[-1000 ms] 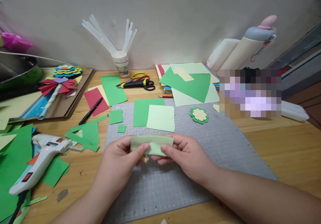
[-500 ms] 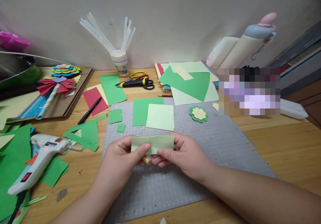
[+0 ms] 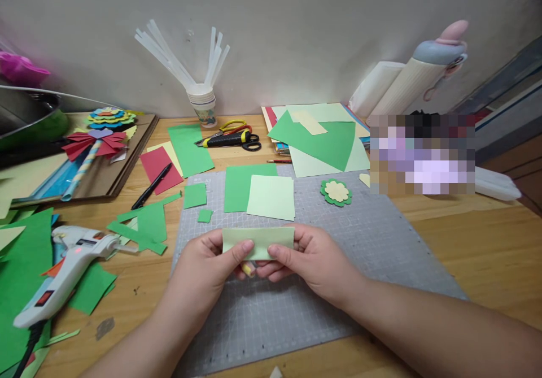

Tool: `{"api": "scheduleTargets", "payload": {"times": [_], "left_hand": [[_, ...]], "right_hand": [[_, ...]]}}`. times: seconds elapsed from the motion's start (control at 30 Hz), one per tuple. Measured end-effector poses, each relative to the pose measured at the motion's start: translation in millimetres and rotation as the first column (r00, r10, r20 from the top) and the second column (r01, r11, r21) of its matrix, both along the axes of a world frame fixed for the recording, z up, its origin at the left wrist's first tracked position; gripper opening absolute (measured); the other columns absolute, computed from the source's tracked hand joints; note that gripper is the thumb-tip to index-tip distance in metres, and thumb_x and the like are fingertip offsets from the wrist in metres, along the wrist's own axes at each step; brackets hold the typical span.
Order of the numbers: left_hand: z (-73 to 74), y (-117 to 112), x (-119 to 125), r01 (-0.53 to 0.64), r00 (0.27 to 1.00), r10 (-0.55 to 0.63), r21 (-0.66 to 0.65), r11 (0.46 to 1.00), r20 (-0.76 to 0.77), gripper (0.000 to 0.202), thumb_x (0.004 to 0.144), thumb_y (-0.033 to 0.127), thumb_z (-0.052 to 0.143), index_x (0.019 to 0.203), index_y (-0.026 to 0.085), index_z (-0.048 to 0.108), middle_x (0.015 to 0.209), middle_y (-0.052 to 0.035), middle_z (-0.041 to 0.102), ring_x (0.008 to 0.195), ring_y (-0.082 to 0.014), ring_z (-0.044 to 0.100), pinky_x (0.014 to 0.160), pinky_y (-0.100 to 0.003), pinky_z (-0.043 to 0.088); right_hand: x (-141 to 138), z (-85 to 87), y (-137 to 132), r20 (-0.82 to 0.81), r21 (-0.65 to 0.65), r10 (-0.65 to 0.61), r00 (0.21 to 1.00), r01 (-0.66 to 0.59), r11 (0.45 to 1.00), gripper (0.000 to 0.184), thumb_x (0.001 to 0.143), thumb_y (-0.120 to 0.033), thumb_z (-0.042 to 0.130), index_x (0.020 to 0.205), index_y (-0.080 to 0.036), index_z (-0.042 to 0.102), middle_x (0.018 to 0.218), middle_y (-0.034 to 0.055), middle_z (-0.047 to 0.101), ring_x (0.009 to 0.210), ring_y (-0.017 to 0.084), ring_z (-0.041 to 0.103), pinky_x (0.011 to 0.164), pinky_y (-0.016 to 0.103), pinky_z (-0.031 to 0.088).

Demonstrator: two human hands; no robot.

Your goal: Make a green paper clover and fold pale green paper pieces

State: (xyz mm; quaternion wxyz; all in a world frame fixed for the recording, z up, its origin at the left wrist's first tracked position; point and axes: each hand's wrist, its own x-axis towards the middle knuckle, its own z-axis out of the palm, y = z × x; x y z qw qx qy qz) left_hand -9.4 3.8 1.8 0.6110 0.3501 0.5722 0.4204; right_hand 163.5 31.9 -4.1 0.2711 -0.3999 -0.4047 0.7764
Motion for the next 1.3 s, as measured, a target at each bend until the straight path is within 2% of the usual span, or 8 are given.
{"api": "scheduleTargets", "payload": {"times": [0.6, 1.3], "left_hand": [[0.6, 0.2, 1.8, -0.004, 0.998, 0.004, -0.015, 1.0, 0.056, 0.024, 0.065, 0.036, 0.077, 0.068, 0.014, 0.068, 0.054, -0.0003, 0.064, 0.049, -0.01, 0.053, 0.048, -0.02, 0.043], [-3.5, -0.2, -0.7, 0.015, 0.994, -0.016, 0.005, 1.0, 0.106, 0.02, 0.07, 0.034, 0.075, 0.069, 0.015, 0.068, 0.056, 0.0009, 0.064, 0.05, -0.0091, 0.053, 0.048, -0.019, 0.043]], "right_hand": [[0.0, 0.3, 0.0, -0.011, 0.003, 0.008, 1.0, -0.008, 1.0, 0.036, 0.071, -0.042, 0.073, 0.092, -0.013, 0.066, 0.079, 0.008, 0.074, 0.07, 0.016, 0.071, 0.062, 0.024, 0.055], [0.8, -1.0, -0.8, -0.014, 0.022, 0.014, 1.0, -0.013, 1.0, 0.036, 0.073, -0.043, 0.072, 0.093, -0.013, 0.066, 0.08, 0.0083, 0.074, 0.07, 0.016, 0.071, 0.062, 0.024, 0.055]]}}
